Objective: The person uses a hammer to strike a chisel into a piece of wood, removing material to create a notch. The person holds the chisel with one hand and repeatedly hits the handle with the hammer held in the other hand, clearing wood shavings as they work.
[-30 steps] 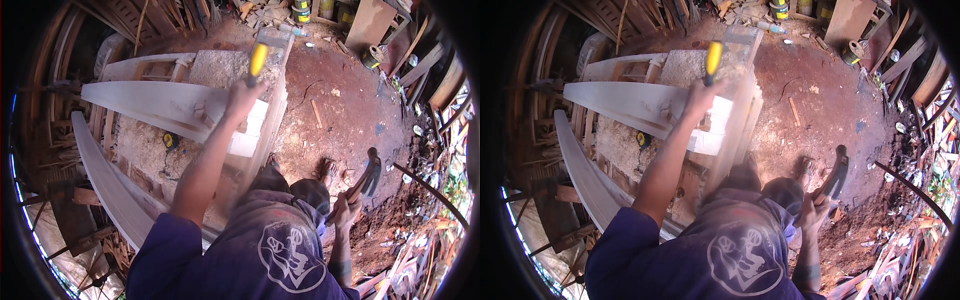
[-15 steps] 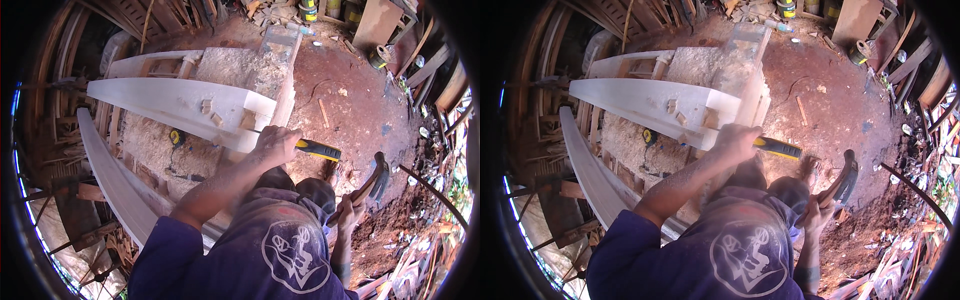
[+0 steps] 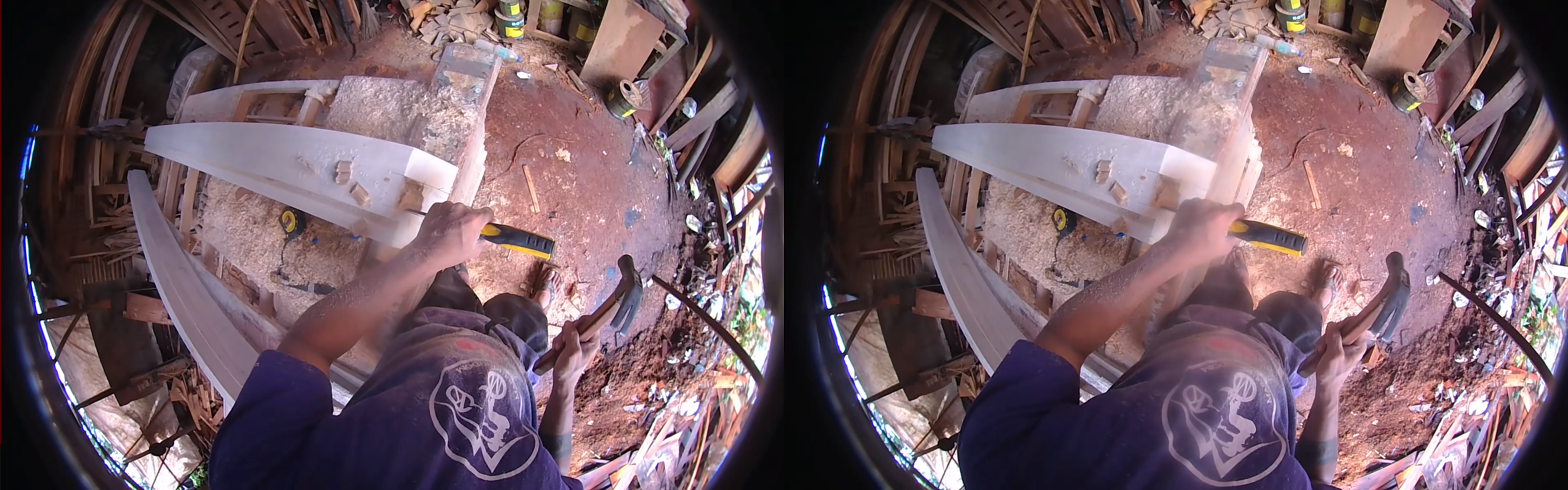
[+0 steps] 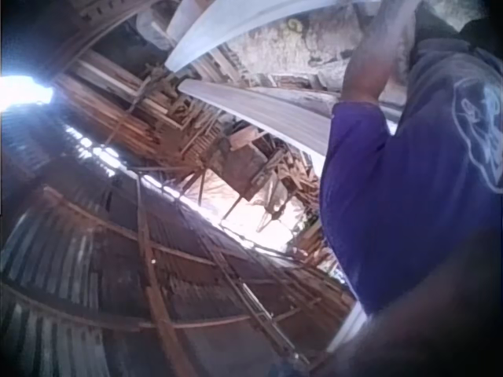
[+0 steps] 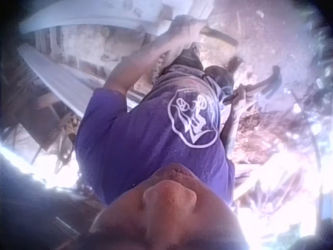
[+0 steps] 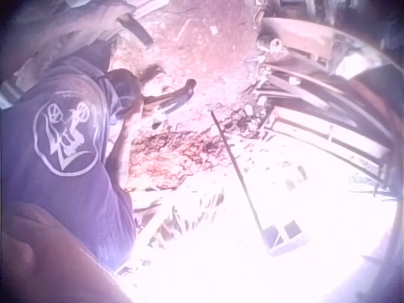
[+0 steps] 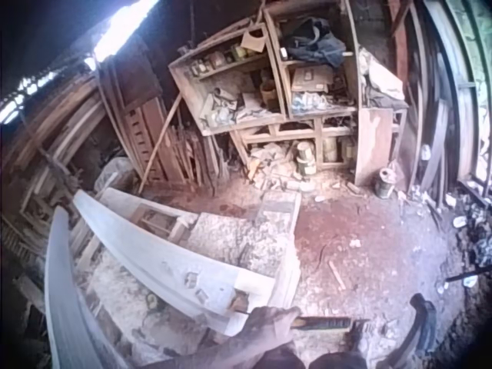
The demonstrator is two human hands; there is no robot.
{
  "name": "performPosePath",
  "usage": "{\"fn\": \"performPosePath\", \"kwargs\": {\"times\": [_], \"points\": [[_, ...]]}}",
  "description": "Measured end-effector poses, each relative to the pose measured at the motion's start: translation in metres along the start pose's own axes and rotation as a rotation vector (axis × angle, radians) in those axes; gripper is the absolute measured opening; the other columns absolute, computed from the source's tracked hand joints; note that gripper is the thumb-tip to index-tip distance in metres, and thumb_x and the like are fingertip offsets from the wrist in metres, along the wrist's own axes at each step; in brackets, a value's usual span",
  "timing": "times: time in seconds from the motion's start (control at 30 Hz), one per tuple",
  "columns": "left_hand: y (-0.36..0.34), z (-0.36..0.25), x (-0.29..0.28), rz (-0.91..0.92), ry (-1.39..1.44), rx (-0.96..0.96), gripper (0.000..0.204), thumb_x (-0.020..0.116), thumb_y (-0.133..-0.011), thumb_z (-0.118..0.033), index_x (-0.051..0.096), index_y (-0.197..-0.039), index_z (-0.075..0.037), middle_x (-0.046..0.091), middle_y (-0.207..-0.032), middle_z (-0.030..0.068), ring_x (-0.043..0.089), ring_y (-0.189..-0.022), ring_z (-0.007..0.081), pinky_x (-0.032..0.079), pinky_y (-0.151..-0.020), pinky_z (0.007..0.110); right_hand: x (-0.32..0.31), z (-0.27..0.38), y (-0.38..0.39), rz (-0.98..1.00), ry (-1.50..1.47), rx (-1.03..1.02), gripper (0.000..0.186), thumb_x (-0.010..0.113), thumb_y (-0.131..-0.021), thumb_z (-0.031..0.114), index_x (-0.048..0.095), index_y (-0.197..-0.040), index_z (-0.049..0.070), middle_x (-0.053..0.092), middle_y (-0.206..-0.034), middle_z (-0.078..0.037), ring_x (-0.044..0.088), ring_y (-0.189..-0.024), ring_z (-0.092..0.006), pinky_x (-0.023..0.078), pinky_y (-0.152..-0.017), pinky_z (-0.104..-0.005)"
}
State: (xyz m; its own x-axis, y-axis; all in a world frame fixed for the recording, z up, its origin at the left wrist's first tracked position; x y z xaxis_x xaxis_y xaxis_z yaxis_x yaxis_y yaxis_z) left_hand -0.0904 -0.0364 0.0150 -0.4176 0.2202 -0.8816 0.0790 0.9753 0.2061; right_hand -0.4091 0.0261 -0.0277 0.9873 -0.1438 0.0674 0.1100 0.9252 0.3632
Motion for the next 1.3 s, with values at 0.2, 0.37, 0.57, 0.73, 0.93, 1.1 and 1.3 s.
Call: {"fn": "performPosePath", "kwargs": {"times": [0.2,0.37,0.57,0.73,0.93,1.1,1.3], "points": [[0.003,0.0,-0.001,-0.023,-0.002,0.016,0.023,0.073,-0.077,-0.02,0.066,-0.095,-0.009,0.071,-0.08,0.0111,0.071,-0.078,0.0328,0.055,-0.071,0.046,-0.002,-0.001,-0.002,0.02,-0.013,-0.021,0.01,0.059,-0.086,-0.001,0.05,-0.084,0.005,0.047,-0.055,-0.001,0.044,-0.043,-0.0088,0.035,-0.041,-0.0238],[0.004,0.0,-0.002,-0.025,-0.004,0.018,0.024,0.074,-0.077,-0.019,0.065,-0.095,-0.009,0.071,-0.079,0.0113,0.071,-0.077,0.033,0.055,-0.07,0.046,-0.008,-0.008,-0.003,0.068,0.001,-0.032,0.01,0.058,-0.088,0.002,0.049,-0.091,0.004,0.047,-0.059,-0.002,0.043,-0.044,-0.0095,0.036,-0.041,-0.0245],[0.004,0.001,-0.001,-0.033,0.007,0.047,0.024,0.075,-0.076,-0.02,0.065,-0.095,-0.009,0.07,-0.077,0.0111,0.071,-0.076,0.0326,0.055,-0.069,0.046,-0.003,-0.007,-0.002,0.075,-0.017,-0.02,0.011,0.058,-0.089,0.002,0.048,-0.091,0.004,0.047,-0.06,-0.002,0.042,-0.044,-0.0095,0.036,-0.041,-0.0245],[0.004,0.002,0.0,-0.026,-0.01,0.051,0.024,0.075,-0.076,-0.02,0.065,-0.094,-0.009,0.07,-0.077,0.0108,0.071,-0.076,0.0324,0.055,-0.069,0.046,-0.002,-0.006,0.0,0.027,-0.029,0.007,0.012,0.058,-0.087,-0.002,0.048,-0.085,0.005,0.047,-0.057,-0.002,0.043,-0.043,-0.0088,0.035,-0.04,-0.0235],[0.005,0.003,-0.001,-0.061,0.018,0.05,0.027,0.075,-0.074,-0.019,0.066,-0.097,-0.01,0.071,-0.078,0.0114,0.071,-0.076,0.0326,0.055,-0.07,0.046,-0.004,-0.005,0.0,0.082,0.04,-0.003,0.014,0.06,-0.089,0.002,0.049,-0.096,0.003,0.048,-0.062,-0.003,0.042,-0.044,-0.0105,0.037,-0.041,-0.0259],[0.007,0.006,-0.004,-0.087,0.049,0.008,0.029,0.074,-0.072,-0.016,0.067,-0.1,-0.011,0.071,-0.08,0.0124,0.071,-0.076,0.0328,0.055,-0.07,0.047,-0.003,0.007,0.001,0.064,0.052,-0.075,0.013,0.061,-0.09,0.004,0.049,-0.093,0.004,0.047,-0.061,-0.002,0.042,-0.044,-0.0101,0.037,-0.041,-0.0261],[0.012,0.007,-0.009,-0.163,0.092,0.064,0.025,0.077,-0.068,-0.014,0.068,-0.091,-0.011,0.067,-0.073,0.0126,0.068,-0.072,0.0342,0.053,-0.067,0.045,0.018,0.038,0.024,-0.009,-0.056,-0.21,0.007,0.056,-0.093,-0.002,0.052,-0.092,0.003,0.049,-0.062,-0.002,0.042,-0.045,-0.0075,0.036,-0.041,-0.0228]]}}
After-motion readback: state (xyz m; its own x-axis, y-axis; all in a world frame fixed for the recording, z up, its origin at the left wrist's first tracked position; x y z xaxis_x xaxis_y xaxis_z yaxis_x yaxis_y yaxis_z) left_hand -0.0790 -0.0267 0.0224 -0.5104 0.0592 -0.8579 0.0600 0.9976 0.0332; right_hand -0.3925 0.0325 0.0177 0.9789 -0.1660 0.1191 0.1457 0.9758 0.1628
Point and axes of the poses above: each hand's wrist, its own y-axis away from the middle knuckle, its own x-axis out of the palm, z = x × y, the point moved 4 cm from there along -y, towards the middle knuckle
